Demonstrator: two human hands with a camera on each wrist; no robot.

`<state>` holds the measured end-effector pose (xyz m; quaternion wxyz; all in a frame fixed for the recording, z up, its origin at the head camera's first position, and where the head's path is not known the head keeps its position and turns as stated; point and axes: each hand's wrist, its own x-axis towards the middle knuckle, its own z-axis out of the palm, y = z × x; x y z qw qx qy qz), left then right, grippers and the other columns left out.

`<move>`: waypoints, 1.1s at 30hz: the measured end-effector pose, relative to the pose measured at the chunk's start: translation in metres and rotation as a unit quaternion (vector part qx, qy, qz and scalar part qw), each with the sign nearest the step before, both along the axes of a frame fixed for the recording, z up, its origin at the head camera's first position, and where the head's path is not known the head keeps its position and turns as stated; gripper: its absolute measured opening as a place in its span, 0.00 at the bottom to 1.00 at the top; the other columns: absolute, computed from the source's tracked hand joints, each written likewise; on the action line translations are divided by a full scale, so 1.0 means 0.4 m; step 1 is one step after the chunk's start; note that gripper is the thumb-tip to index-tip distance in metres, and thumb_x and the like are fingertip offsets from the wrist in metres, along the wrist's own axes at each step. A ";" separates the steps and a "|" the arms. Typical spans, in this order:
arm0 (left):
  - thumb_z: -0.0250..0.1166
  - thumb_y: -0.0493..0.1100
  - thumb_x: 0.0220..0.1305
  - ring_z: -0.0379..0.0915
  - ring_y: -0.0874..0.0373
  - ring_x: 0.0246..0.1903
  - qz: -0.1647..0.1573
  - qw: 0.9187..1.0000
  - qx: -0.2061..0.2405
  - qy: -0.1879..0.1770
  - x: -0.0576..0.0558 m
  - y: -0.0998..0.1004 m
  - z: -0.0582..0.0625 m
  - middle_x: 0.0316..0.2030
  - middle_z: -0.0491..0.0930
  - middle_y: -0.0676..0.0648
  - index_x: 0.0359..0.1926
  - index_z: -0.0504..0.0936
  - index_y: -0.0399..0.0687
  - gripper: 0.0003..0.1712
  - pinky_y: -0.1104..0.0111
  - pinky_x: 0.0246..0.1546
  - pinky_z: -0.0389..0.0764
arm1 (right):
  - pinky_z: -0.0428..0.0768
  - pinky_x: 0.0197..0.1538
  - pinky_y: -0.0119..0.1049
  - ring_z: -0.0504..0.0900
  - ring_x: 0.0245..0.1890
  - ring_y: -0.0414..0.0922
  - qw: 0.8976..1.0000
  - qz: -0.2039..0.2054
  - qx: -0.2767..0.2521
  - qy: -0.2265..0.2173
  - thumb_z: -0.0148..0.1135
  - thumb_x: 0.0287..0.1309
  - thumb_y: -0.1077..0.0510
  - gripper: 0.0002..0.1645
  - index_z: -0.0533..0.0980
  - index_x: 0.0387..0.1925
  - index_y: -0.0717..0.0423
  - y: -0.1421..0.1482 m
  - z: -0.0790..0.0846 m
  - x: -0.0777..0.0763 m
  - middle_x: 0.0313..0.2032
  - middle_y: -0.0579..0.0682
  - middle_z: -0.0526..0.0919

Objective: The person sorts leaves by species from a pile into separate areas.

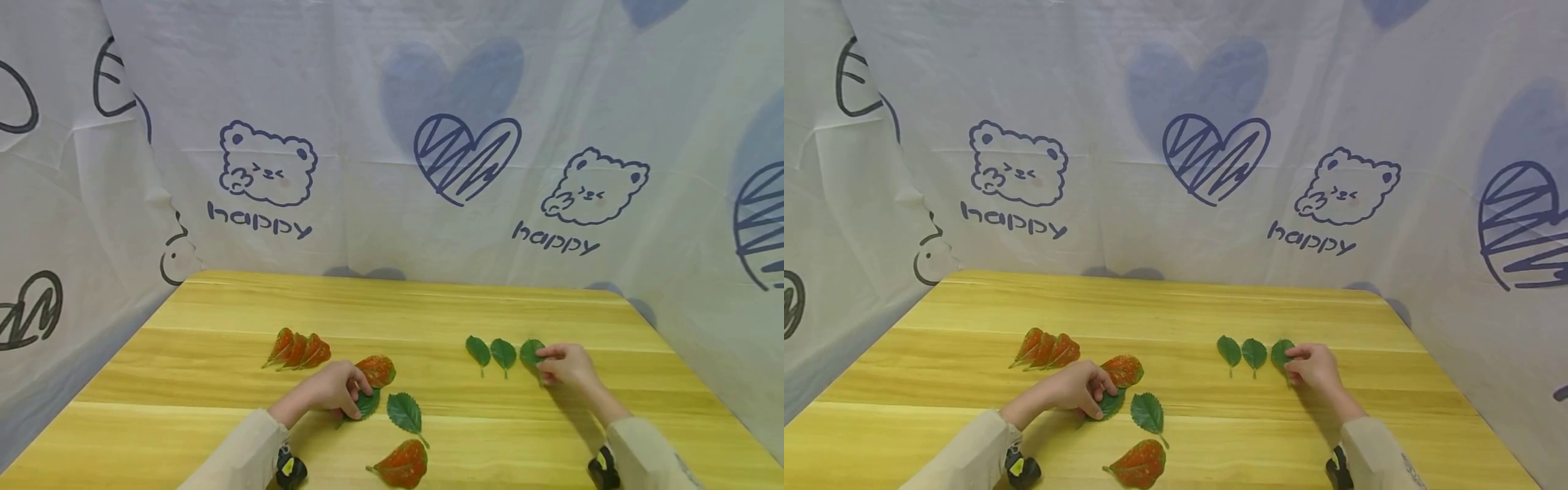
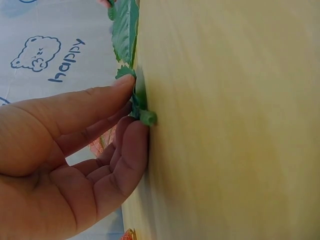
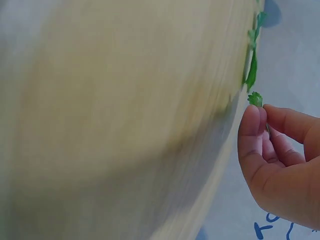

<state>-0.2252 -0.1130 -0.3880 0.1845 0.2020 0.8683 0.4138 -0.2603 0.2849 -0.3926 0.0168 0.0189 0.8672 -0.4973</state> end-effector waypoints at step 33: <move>0.69 0.26 0.41 0.63 0.61 0.14 0.009 1.000 -0.009 -0.005 0.001 0.003 -0.001 0.19 0.70 0.47 0.34 0.80 0.38 0.15 0.68 0.14 0.73 | 0.75 0.22 0.34 0.72 0.16 0.42 0.998 0.014 0.067 -0.002 0.58 0.51 0.68 0.15 0.72 0.40 0.76 -0.017 -0.002 -0.008 0.19 0.52 0.75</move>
